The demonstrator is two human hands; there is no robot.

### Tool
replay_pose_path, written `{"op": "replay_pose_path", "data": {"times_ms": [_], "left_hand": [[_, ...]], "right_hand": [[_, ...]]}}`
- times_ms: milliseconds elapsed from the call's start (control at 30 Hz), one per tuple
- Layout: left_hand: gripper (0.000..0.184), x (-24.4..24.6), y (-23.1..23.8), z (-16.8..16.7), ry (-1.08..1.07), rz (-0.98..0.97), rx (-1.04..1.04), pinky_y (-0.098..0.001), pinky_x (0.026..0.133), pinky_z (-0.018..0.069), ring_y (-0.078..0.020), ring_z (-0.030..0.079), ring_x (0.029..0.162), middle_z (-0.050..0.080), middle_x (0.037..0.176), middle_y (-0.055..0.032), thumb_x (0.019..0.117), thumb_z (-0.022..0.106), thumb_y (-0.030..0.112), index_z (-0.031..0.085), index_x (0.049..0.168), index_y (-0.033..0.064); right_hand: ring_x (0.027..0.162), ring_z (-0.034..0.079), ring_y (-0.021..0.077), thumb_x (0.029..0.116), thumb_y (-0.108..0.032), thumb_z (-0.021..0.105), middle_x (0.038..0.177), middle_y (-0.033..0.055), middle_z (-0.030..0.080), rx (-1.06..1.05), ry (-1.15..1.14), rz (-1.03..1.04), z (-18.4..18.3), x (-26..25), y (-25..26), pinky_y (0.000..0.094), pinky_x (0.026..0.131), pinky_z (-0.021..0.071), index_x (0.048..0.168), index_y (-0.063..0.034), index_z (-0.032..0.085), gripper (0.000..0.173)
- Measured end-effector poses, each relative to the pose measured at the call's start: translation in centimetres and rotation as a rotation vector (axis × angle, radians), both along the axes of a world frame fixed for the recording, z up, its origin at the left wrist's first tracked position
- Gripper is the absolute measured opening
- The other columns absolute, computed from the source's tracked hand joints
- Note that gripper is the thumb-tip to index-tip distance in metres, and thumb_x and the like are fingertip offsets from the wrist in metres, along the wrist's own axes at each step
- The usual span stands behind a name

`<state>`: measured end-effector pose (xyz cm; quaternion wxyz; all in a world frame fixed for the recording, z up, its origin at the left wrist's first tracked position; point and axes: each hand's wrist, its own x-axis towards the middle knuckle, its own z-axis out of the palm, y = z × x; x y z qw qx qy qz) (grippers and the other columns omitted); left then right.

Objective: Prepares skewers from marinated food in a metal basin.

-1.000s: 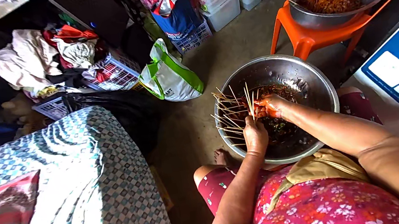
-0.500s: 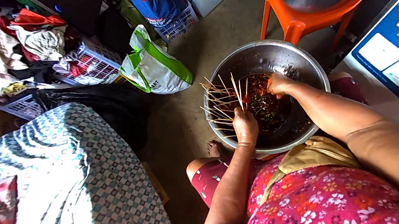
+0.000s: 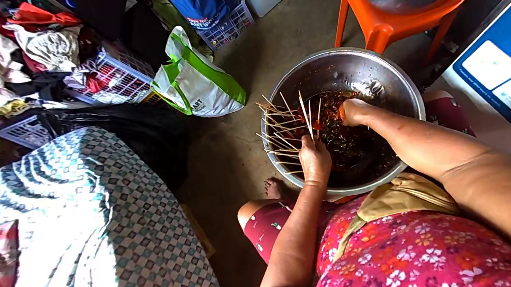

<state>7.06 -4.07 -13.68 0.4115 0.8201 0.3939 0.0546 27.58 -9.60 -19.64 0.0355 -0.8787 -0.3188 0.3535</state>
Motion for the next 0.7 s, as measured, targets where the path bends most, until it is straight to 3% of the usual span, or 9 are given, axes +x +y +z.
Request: {"op": "replay_pose_path", "data": {"times_ms": [133,233,300,333,400,467,567,700], "left_hand": [[0.024,0.2,-0.1,0.3,0.017,-0.022,0.006,-0.0456,0.086,0.0552,-0.0283,0.069,0.090,0.069,0.093,-0.0176,0.1053,0.048,0.011,0.060,0.121,-0.0022],[0.025,0.0,0.0,0.1,0.007,-0.028,0.014,-0.0456,0.087,0.0551,-0.0285,0.070,0.091,0.069,0.095,-0.0184,0.1047,0.048,0.010,0.061,0.121,-0.0032],[0.025,-0.1,0.1,0.1,0.002,-0.032,0.010,-0.0443,0.088,0.0550,-0.0277,0.070,0.092,0.070,0.097,-0.0183,0.1044,0.049,0.010,0.061,0.122,-0.0032],[0.025,-0.1,0.1,0.0,-0.003,-0.035,0.007,-0.0440,0.088,0.0549,-0.0275,0.070,0.093,0.070,0.098,-0.0186,0.1046,0.049,0.010,0.061,0.121,-0.0035],[0.025,-0.2,0.1,0.0,-0.014,-0.043,-0.004,-0.0438,0.088,0.0548,-0.0270,0.069,0.093,0.070,0.099,-0.0185,0.1043,0.049,0.011,0.061,0.122,-0.0033],[0.025,-0.2,0.0,0.2,-0.032,-0.058,-0.010,-0.0434,0.086,0.0548,-0.0260,0.069,0.090,0.069,0.097,-0.0174,0.1043,0.049,0.011,0.061,0.121,-0.0028],[0.027,-0.1,0.0,0.2,-0.036,-0.094,-0.007,-0.0427,0.085,0.0547,-0.0253,0.068,0.088,0.069,0.095,-0.0163,0.1046,0.049,0.013,0.062,0.122,-0.0022],[0.026,-0.2,-0.1,0.2,-0.045,-0.110,-0.004,-0.0423,0.084,0.0547,-0.0249,0.068,0.087,0.069,0.094,-0.0158,0.1034,0.049,0.012,0.063,0.119,-0.0024]], "right_hand": [[0.117,0.064,0.0438,0.0895,-0.025,0.078,0.121,0.0261,0.067,-0.012,0.005,0.031,-0.8,-1.5,0.5,0.0667,0.096,0.0501,0.119,0.0025,0.068,0.041],[0.115,0.065,0.0424,0.0899,-0.017,0.073,0.120,0.0261,0.067,-0.008,0.029,-0.024,-0.6,-1.9,1.1,0.0645,0.094,0.0515,0.114,0.0035,0.068,0.032],[0.104,0.069,0.0408,0.0909,-0.016,0.072,0.113,0.0261,0.068,0.095,0.103,-0.109,-1.6,-0.8,0.9,0.0619,0.089,0.0542,0.112,0.0034,0.069,0.029],[0.096,0.069,0.0401,0.0907,-0.015,0.073,0.107,0.0264,0.069,0.195,0.152,-0.186,-2.2,-0.2,0.8,0.0611,0.085,0.0549,0.112,0.0043,0.068,0.029],[0.077,0.066,0.0311,0.0902,-0.008,0.071,0.097,0.0236,0.067,0.435,0.298,-0.416,-2.0,0.3,0.5,0.0503,0.073,0.0565,0.116,0.0066,0.064,0.030],[0.077,0.064,0.0238,0.0924,0.003,0.060,0.100,0.0197,0.062,0.625,0.542,-0.692,0.2,0.0,0.3,0.0400,0.072,0.0578,0.129,0.0056,0.054,0.038],[0.076,0.066,0.0261,0.0968,0.005,0.047,0.100,0.0177,0.060,0.858,0.802,-0.985,1.7,0.1,0.3,0.0432,0.071,0.0607,0.136,-0.0003,0.045,0.040],[0.084,0.066,0.0277,0.1044,-0.001,0.036,0.104,0.0164,0.057,0.945,0.941,-1.084,2.7,0.3,0.1,0.0454,0.077,0.0595,0.133,-0.0014,0.043,0.030]]}}
